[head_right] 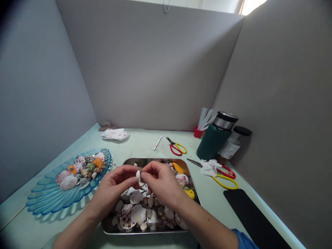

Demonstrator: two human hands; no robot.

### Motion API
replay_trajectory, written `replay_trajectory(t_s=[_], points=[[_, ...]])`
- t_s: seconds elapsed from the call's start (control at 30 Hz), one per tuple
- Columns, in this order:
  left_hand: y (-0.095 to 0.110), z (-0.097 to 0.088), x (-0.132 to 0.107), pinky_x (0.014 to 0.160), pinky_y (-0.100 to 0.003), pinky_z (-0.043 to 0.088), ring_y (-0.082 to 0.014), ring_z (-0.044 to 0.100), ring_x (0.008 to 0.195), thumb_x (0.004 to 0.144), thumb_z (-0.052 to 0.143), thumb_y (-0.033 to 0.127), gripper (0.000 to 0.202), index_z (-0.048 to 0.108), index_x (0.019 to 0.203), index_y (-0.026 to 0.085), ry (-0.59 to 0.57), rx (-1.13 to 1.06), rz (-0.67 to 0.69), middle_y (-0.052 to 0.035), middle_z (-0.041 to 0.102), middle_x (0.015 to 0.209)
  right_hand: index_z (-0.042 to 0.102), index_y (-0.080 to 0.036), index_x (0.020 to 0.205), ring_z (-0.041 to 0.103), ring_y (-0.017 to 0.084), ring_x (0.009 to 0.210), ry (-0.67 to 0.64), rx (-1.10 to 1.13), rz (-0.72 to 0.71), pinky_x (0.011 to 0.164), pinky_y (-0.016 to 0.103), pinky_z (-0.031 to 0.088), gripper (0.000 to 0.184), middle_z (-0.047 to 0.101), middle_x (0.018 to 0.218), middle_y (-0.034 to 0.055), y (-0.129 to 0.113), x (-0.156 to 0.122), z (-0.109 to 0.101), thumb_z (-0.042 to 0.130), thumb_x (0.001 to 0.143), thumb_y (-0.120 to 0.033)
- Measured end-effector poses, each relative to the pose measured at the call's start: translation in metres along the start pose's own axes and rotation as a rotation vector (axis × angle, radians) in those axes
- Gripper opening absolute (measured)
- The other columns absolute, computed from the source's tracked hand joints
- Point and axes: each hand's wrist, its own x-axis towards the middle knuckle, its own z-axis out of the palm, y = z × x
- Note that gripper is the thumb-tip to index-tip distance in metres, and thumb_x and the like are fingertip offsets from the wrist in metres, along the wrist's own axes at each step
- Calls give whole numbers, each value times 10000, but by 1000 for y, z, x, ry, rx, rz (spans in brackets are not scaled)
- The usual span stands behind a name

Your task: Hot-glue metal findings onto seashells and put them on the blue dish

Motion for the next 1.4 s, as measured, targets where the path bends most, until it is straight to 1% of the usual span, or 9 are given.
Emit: replay_trajectory(t_s=[0.3,0.37,0.5,0.63,0.8,1.1,1.23,1.33,1.4], points=[[-1,-1,-1,611,-210,472,-104,602,606,712,710,235,178,657,864,159,-30,-4,-12,10,671,652,609,-190,784,475,80,498,38,-130,-64,460,186,374,87,579,655,-28,1,-5,0,534,812,-223],[-1,-1,-1,606,-209,469,-105,599,602,708,712,236,180,655,859,156,-30,-4,-10,11,666,639,615,-192,782,474,83,503,61,-162,-78,461,186,371,93,583,658,-26,1,-5,1,533,814,-222],[-1,-2,-2,613,-214,473,-107,602,610,712,710,242,186,650,865,154,-39,5,-10,8,667,657,615,-194,774,465,81,489,66,-194,-76,461,187,363,95,583,643,-32,2,-6,1,531,813,-217],[0,-2,-2,622,-216,478,-108,600,617,718,706,239,179,649,864,154,-39,26,-6,8,662,666,617,-194,766,472,83,513,94,-285,-120,484,188,349,103,590,635,-37,-1,-7,1,524,811,-191],[0,-2,-1,621,-212,474,-112,599,643,722,702,235,174,657,873,162,-40,45,17,4,662,699,623,-182,751,536,108,603,103,-365,-171,554,205,374,121,626,663,-23,-4,-8,1,518,807,-157],[-3,-4,-1,638,-222,482,-128,602,693,711,708,222,166,677,865,167,-53,75,45,-15,665,772,612,-177,725,543,113,613,111,-404,-188,569,212,375,126,616,655,-22,-5,-9,2,521,801,-136],[-2,-5,-1,639,-220,490,-127,604,697,708,710,216,165,690,863,165,-52,84,61,-17,665,790,619,-179,720,540,110,604,115,-405,-173,557,211,369,131,615,646,-24,-6,-8,2,524,797,-135],[-2,-5,0,630,-220,495,-119,608,652,707,714,222,188,690,883,161,-47,46,28,-15,683,750,620,-187,728,538,106,599,104,-376,-157,549,206,372,142,615,647,-29,-6,-8,1,514,812,-145],[-3,-5,1,624,-220,498,-113,612,619,703,721,225,205,683,894,160,-32,-2,-13,-12,696,714,630,-202,774,538,100,596,89,-345,-160,547,203,376,162,629,674,-34,-5,-8,0,488,835,-151]])
